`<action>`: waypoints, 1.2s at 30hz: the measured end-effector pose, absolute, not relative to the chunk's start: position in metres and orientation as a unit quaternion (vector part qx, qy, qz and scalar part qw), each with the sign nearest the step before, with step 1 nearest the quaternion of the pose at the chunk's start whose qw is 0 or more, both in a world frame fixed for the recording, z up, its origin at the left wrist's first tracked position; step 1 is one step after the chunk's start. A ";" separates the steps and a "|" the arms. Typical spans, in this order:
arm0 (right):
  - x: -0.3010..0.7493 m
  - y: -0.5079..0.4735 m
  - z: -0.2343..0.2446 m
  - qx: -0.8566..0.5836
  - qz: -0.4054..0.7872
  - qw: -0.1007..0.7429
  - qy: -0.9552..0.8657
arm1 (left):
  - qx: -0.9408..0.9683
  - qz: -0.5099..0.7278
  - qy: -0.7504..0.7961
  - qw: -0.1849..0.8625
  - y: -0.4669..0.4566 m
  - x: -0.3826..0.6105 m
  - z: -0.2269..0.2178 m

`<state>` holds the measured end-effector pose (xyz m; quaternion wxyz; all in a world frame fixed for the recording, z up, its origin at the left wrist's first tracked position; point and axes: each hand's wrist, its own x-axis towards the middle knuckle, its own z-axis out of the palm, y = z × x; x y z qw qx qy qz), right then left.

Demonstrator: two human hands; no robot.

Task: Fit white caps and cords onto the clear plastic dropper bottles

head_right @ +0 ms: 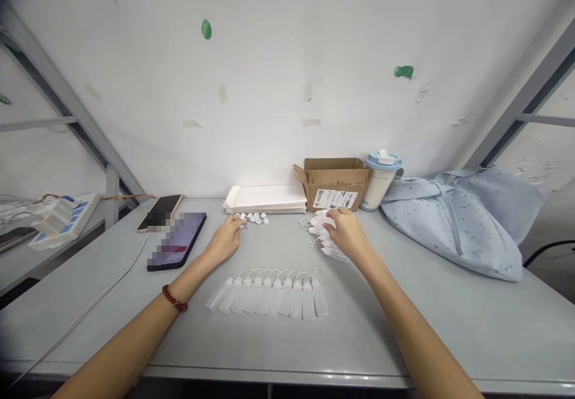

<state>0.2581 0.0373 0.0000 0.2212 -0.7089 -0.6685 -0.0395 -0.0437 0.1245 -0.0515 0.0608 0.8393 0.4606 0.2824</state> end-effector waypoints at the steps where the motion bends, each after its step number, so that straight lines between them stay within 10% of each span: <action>1: 0.258 0.036 0.002 -0.708 -0.042 0.224 -0.668 | 0.836 0.281 0.468 0.059 0.125 -0.044 -0.051; 7: 0.254 0.022 0.025 -0.676 0.077 0.251 -0.688 | 0.828 0.268 0.488 0.069 0.120 -0.043 -0.045; 16: 0.237 -0.004 0.036 -0.545 0.469 -0.016 -0.695 | 0.826 0.255 0.492 0.103 0.105 -0.032 -0.035; 29: 0.226 -0.002 0.033 -0.587 0.448 -0.102 -0.667 | 0.816 0.288 0.475 0.162 0.101 -0.031 -0.031; 36: 0.234 0.003 0.031 -0.571 0.416 0.040 -0.707 | 0.765 0.324 0.485 0.272 0.100 -0.027 -0.027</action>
